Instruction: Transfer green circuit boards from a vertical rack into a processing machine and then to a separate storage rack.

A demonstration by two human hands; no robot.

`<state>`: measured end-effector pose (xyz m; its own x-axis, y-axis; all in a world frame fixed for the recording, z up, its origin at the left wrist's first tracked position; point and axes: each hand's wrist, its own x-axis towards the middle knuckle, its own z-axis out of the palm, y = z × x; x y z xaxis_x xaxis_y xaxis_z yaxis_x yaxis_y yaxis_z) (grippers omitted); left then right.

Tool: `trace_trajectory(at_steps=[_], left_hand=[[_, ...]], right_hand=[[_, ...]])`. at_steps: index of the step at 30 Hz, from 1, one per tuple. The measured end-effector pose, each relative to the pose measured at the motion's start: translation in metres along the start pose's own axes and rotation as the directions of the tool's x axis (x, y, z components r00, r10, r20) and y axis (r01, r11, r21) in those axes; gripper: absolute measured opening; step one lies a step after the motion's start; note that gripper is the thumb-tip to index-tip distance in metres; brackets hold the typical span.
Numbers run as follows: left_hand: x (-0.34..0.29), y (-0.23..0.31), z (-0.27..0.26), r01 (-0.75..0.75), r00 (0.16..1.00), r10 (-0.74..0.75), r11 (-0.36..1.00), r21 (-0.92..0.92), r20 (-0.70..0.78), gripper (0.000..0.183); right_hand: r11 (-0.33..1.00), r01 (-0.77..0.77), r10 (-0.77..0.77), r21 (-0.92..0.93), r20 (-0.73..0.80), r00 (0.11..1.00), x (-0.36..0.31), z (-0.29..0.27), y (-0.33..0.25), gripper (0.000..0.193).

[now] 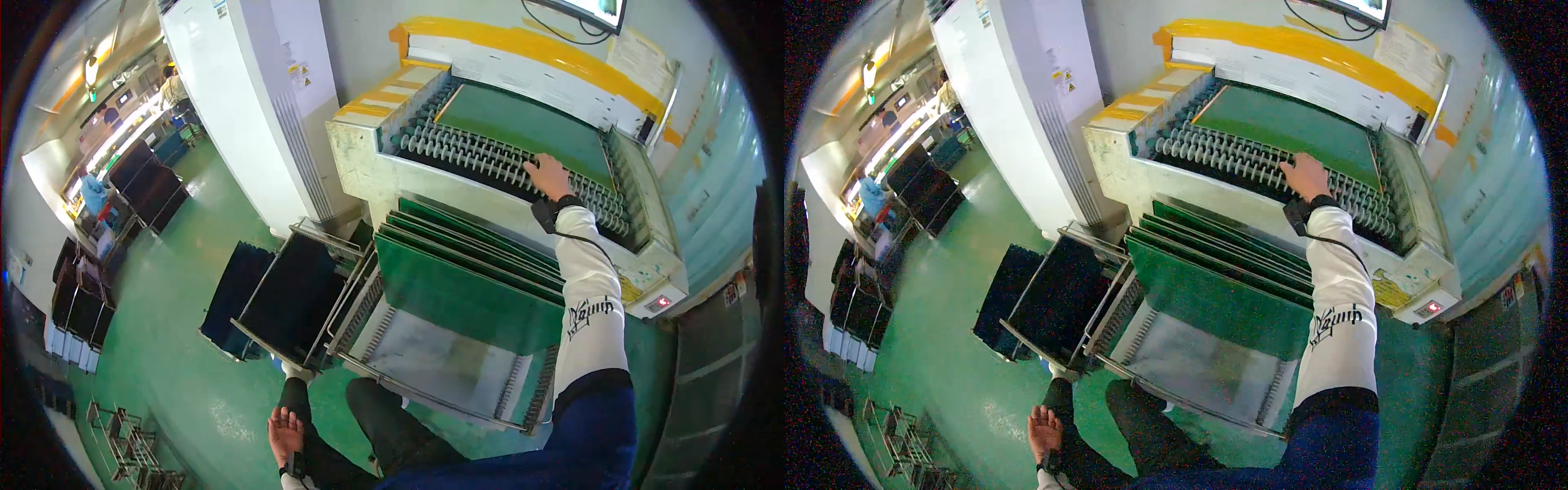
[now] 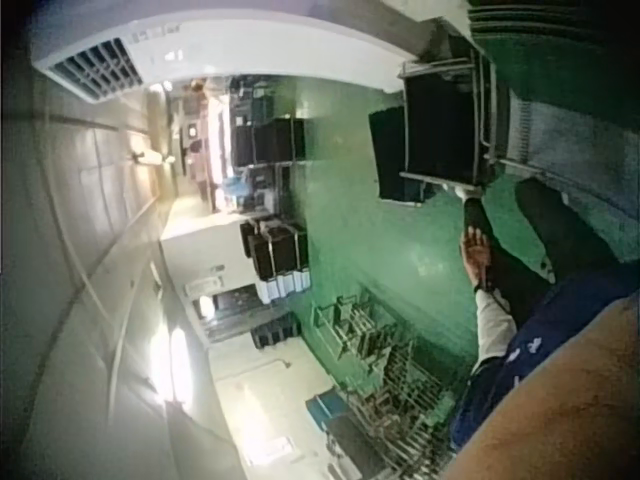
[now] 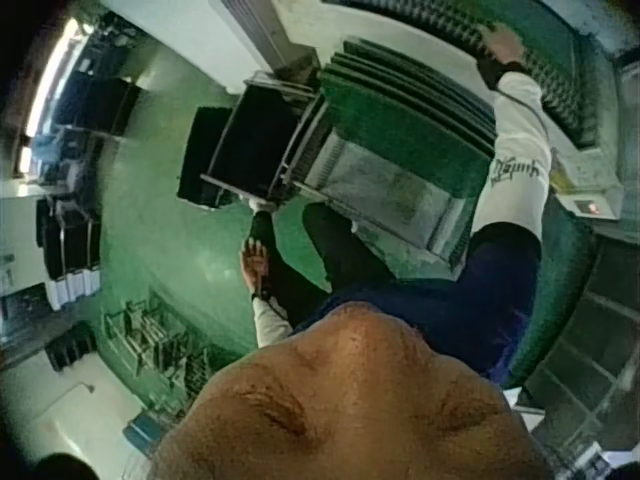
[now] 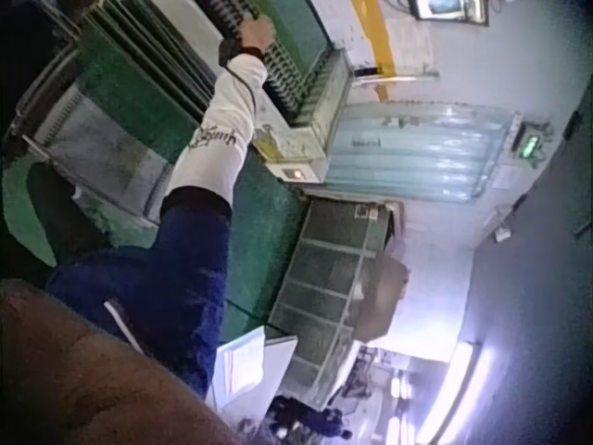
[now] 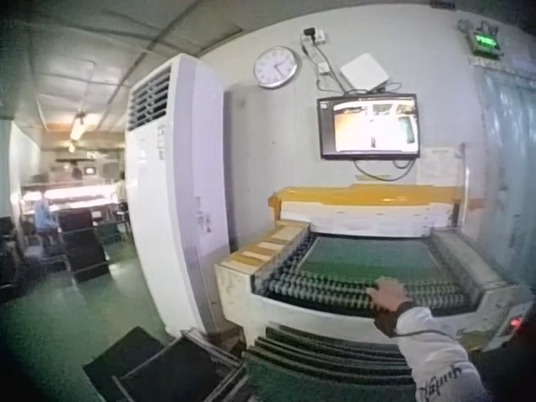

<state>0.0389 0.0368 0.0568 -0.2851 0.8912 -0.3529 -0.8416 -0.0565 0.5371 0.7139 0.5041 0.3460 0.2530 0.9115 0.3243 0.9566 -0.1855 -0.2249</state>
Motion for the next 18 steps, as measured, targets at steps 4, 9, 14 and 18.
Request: trace_trajectory(at_steps=[4,9,14,18], left_hand=[[-0.001,0.000,0.007,-0.003,1.000,0.002,1.000,0.030,0.021,0.037],[-0.005,0.002,0.006,-0.028,0.999,0.028,1.000,-0.002,0.034,0.035],[-0.011,0.005,-0.004,-0.031,0.995,0.034,0.999,-0.033,0.091,0.037],[-0.013,0.007,-0.013,-0.026,0.993,0.032,0.998,-0.055,0.116,0.037]], right_hand=[[0.998,0.056,-0.054,0.027,-0.055,0.997,-0.024,-0.003,-0.009,0.051],[0.929,0.250,-0.225,0.273,-0.120,0.967,-0.082,-0.017,-0.044,0.045],[0.846,0.438,-0.400,0.305,-0.179,0.899,-0.186,-0.015,-0.076,0.042],[0.812,0.512,-0.502,0.279,-0.114,0.857,-0.255,-0.016,-0.086,0.049]])
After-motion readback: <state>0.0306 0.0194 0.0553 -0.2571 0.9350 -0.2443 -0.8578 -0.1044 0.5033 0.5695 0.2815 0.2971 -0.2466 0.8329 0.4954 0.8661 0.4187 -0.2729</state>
